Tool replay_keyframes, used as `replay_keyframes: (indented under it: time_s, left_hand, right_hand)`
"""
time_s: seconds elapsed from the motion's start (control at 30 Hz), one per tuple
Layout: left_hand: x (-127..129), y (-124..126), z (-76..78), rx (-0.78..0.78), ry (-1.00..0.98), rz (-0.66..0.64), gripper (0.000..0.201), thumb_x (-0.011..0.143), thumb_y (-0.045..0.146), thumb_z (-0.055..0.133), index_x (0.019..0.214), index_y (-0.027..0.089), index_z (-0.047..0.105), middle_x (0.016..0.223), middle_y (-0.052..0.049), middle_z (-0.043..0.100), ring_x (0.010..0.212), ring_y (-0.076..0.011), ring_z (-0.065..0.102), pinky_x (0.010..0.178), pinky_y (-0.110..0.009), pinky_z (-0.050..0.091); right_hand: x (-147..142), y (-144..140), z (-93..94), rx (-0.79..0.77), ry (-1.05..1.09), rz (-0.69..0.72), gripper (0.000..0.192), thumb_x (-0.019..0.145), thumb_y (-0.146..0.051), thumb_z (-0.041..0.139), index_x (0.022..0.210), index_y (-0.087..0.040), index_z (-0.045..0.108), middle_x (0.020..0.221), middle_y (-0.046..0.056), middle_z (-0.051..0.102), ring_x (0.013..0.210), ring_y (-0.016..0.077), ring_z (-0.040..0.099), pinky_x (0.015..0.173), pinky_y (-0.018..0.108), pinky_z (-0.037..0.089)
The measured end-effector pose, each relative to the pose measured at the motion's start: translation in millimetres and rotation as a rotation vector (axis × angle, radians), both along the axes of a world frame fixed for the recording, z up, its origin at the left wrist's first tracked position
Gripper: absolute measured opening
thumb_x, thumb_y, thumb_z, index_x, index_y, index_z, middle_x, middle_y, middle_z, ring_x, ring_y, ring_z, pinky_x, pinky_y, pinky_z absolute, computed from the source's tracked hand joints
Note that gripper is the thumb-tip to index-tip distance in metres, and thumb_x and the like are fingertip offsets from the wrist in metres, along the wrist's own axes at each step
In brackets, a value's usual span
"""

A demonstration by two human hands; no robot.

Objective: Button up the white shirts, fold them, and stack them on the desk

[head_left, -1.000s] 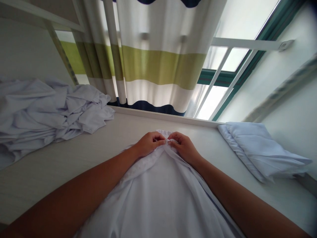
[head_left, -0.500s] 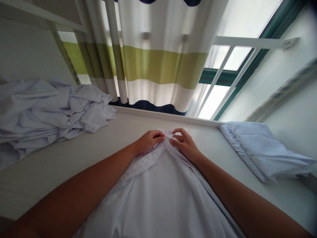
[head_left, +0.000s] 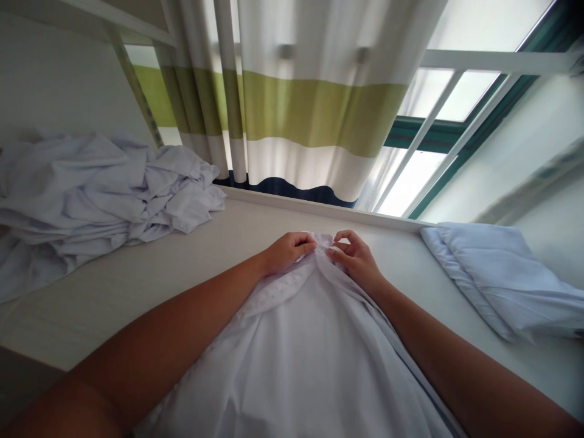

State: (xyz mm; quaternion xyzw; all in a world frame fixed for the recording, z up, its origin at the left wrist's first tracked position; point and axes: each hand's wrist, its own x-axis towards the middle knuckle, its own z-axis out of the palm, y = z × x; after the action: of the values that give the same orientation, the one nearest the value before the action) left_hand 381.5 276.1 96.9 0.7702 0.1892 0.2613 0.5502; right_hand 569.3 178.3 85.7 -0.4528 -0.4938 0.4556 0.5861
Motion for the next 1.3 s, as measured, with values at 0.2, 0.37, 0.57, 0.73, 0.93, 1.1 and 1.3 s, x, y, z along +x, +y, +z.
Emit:
replay_keyframes:
  time_s: [0.2,0.37,0.57,0.73,0.93,1.1,1.3]
  left_hand:
    - [-0.6,0.5,-0.9,0.002,-0.005,-0.02,0.032,0.088,0.045,0.059,0.085,0.014,0.065,0.074,0.002,0.054,0.069,-0.0119,0.045,0.066,-0.025,0.036]
    - [1.1,-2.5,-1.7,-0.006,-0.044,0.024,0.029,0.089,0.042,0.059,0.085,0.014,0.065,0.076,0.001,0.055,0.071,-0.0122,0.046,0.067,-0.024,0.037]
    - [2.4,-3.9,-0.2,0.043,-0.021,0.052,0.028,0.089,0.04,0.059,0.079,0.014,0.064,0.07,0.003,0.051,0.067,-0.0114,0.043,0.064,-0.024,0.035]
    - [5.0,-5.5,-4.1,-0.009,-0.112,0.105,0.027,0.09,0.042,0.059,0.096,0.016,0.064,0.078,0.002,0.056,0.063,-0.0101,0.045,0.06,-0.023,0.037]
    - [2.0,-8.8,-1.8,0.158,-0.163,0.359,0.022,0.092,0.042,0.055,0.094,0.02,0.054,0.083,0.001,0.054,0.064,-0.0113,0.048,0.059,-0.023,0.04]
    - [-2.6,-26.2,22.4,0.906,-0.076,0.477,0.019,0.091,0.028,0.053,0.075,0.021,0.044,0.078,-0.002,0.051,0.077,-0.0177,0.049,0.075,-0.031,0.041]
    - [-14.7,-55.0,85.9,0.972,0.375,0.619,0.036,0.092,0.041,0.05,0.063,0.021,0.045,0.057,0.002,0.047,0.053,-0.0145,0.042,0.058,-0.029,0.027]
  right_hand:
    - [-1.5,-1.6,-2.0,0.01,-0.098,0.007,0.036,0.079,-0.037,0.079,0.097,-0.026,0.05,0.071,-0.005,0.066,0.053,0.0093,0.049,0.047,0.02,0.033]
    - [-2.3,-1.6,-0.3,0.024,-0.06,-0.041,0.039,0.076,-0.04,0.08,0.093,-0.026,0.049,0.073,-0.004,0.067,0.05,0.0094,0.049,0.044,0.02,0.032]
    - [-1.8,-0.1,-1.5,0.036,-0.024,-0.014,0.039,0.076,-0.039,0.081,0.093,-0.026,0.049,0.078,-0.003,0.07,0.055,0.0107,0.054,0.047,0.021,0.038]
    - [1.2,3.1,-6.0,0.031,-0.015,-0.037,0.037,0.076,-0.041,0.08,0.094,-0.026,0.051,0.08,-0.003,0.07,0.055,0.0106,0.053,0.048,0.022,0.037]
    - [2.3,6.4,-6.6,0.04,0.007,-0.043,0.037,0.077,-0.04,0.079,0.095,-0.026,0.05,0.078,-0.003,0.07,0.055,0.0109,0.051,0.05,0.023,0.036]
    - [2.5,7.1,-4.3,0.052,-0.01,-0.054,0.037,0.076,-0.04,0.078,0.095,-0.025,0.05,0.071,-0.005,0.065,0.05,0.0098,0.045,0.049,0.023,0.034]
    - [4.7,9.8,-3.5,0.128,-0.059,-0.115,0.031,0.076,-0.036,0.075,0.094,-0.024,0.053,0.078,-0.004,0.064,0.064,0.0129,0.053,0.06,0.026,0.041]
